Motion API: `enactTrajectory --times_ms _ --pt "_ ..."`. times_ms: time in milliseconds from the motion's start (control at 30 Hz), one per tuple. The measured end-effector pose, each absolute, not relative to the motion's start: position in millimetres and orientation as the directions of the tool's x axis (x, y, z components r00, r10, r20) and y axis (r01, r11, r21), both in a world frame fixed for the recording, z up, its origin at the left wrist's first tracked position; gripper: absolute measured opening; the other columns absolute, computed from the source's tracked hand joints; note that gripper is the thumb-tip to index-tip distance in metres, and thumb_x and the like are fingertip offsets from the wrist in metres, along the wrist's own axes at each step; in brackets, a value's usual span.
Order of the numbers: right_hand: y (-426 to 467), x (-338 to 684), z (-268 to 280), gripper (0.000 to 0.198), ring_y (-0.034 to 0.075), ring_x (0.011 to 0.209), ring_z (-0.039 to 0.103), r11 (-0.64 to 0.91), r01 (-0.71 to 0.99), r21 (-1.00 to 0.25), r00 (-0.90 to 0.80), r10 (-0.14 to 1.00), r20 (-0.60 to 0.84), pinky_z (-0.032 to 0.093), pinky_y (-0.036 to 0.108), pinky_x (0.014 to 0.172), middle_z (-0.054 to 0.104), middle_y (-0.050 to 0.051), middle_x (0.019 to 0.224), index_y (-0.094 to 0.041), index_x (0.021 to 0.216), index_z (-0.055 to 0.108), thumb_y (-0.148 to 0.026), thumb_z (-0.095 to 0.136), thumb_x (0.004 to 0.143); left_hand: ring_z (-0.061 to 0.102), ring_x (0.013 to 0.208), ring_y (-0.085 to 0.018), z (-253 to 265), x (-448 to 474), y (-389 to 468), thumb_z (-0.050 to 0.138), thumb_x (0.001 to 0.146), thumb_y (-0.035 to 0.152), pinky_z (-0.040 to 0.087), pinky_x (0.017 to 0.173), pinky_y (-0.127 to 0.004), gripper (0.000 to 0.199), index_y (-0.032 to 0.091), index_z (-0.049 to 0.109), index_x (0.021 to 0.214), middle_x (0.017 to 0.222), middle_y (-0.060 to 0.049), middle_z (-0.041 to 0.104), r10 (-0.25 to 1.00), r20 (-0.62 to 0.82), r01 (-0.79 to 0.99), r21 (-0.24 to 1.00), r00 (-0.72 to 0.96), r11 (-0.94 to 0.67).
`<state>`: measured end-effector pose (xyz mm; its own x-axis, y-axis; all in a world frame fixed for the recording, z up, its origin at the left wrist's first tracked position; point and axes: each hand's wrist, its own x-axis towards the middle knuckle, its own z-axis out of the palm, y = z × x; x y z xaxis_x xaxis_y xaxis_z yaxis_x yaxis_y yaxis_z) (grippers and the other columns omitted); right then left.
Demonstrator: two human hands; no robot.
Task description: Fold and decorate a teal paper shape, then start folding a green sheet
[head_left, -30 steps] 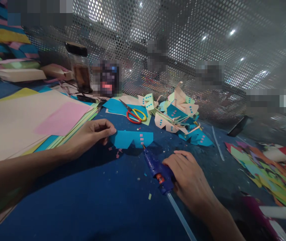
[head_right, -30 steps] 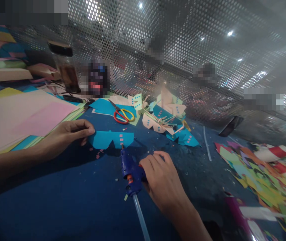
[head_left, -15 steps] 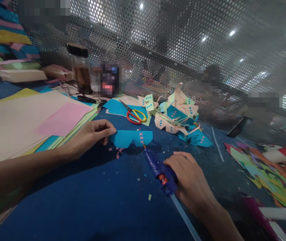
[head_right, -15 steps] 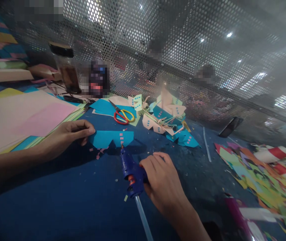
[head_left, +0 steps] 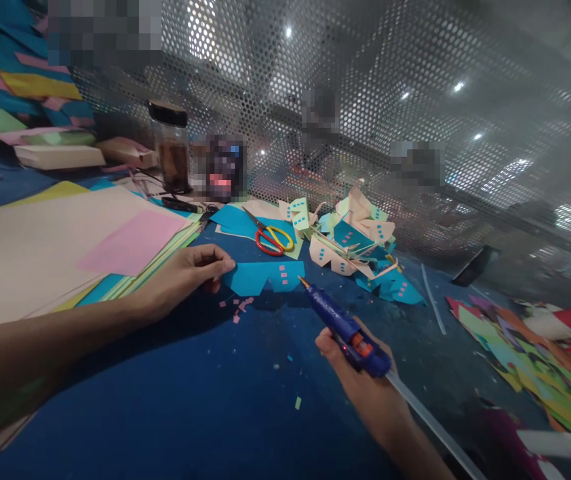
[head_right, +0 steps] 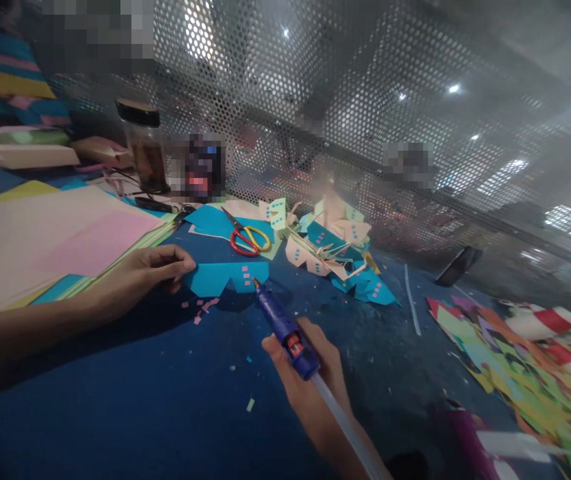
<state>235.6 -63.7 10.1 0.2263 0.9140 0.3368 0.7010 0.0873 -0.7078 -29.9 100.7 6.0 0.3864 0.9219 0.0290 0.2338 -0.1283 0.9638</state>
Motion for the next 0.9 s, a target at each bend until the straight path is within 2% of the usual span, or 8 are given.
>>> enactTrajectory --times_ms 200,367,500,633,733,900 --pt "-65 221 10 0.034 0.016 0.061 0.061 0.078 0.716 -0.694 0.099 0.973 0.211 0.042 0.023 0.047 0.061 0.001 0.067 -0.021 0.076 0.061 -0.051 0.061 0.092 0.057 0.058 -0.013 8 -30 99 0.064 0.089 0.045 0.040 0.058 -0.024 0.027 0.019 0.062 0.082 0.062 0.003 0.062 0.923 0.022 0.249 0.960 0.383 -0.126" --pt "-65 214 3 0.035 0.014 0.056 0.056 0.090 0.705 -0.704 0.042 0.985 0.168 0.044 0.023 0.048 0.059 0.000 0.066 -0.021 0.077 0.060 -0.052 0.059 0.093 0.060 0.060 -0.014 5 -28 99 0.068 0.086 0.046 0.046 0.060 -0.025 0.028 0.019 0.061 0.082 0.065 0.003 0.061 0.912 0.026 0.151 0.984 0.410 -0.096" --pt "-65 212 0 0.035 0.013 0.056 0.057 0.118 0.695 -0.710 0.019 0.983 0.182 0.046 0.023 0.050 0.062 0.000 0.067 -0.021 0.076 0.061 -0.052 0.059 0.093 0.060 0.059 -0.014 2 -29 100 0.069 0.085 0.046 0.047 0.060 -0.025 0.028 0.019 0.060 0.082 0.065 0.003 0.060 0.909 0.019 0.127 0.989 0.416 -0.079" --pt "-63 215 1 0.034 0.013 0.052 0.054 0.122 0.699 -0.705 0.046 0.976 0.214 0.042 0.024 0.045 0.059 0.000 0.064 -0.021 0.076 0.059 -0.051 0.060 0.093 0.060 0.060 -0.013 1 -30 101 0.069 0.087 0.045 0.045 0.059 -0.023 0.027 0.020 0.061 0.082 0.066 0.003 0.061 0.905 0.026 0.125 0.988 0.425 -0.087" --pt "-63 220 1 0.035 0.015 0.057 0.056 0.103 0.716 -0.690 0.094 0.966 0.242 0.038 0.024 0.044 0.059 0.001 0.067 -0.022 0.075 0.057 -0.051 0.060 0.093 0.059 0.060 -0.012 0 -31 101 0.068 0.088 0.044 0.044 0.059 -0.023 0.026 0.020 0.062 0.082 0.065 0.003 0.062 0.908 0.017 0.142 0.986 0.418 -0.084" --pt "-62 223 0 0.035 0.017 0.064 0.059 0.072 0.734 -0.676 0.130 0.961 0.244 0.039 0.024 0.049 0.060 0.001 0.069 -0.022 0.074 0.054 -0.050 0.059 0.094 0.058 0.061 -0.012 -1 -31 102 0.069 0.088 0.043 0.046 0.061 -0.023 0.025 0.020 0.062 0.082 0.065 0.003 0.062 0.903 0.003 0.106 0.993 0.429 -0.054"
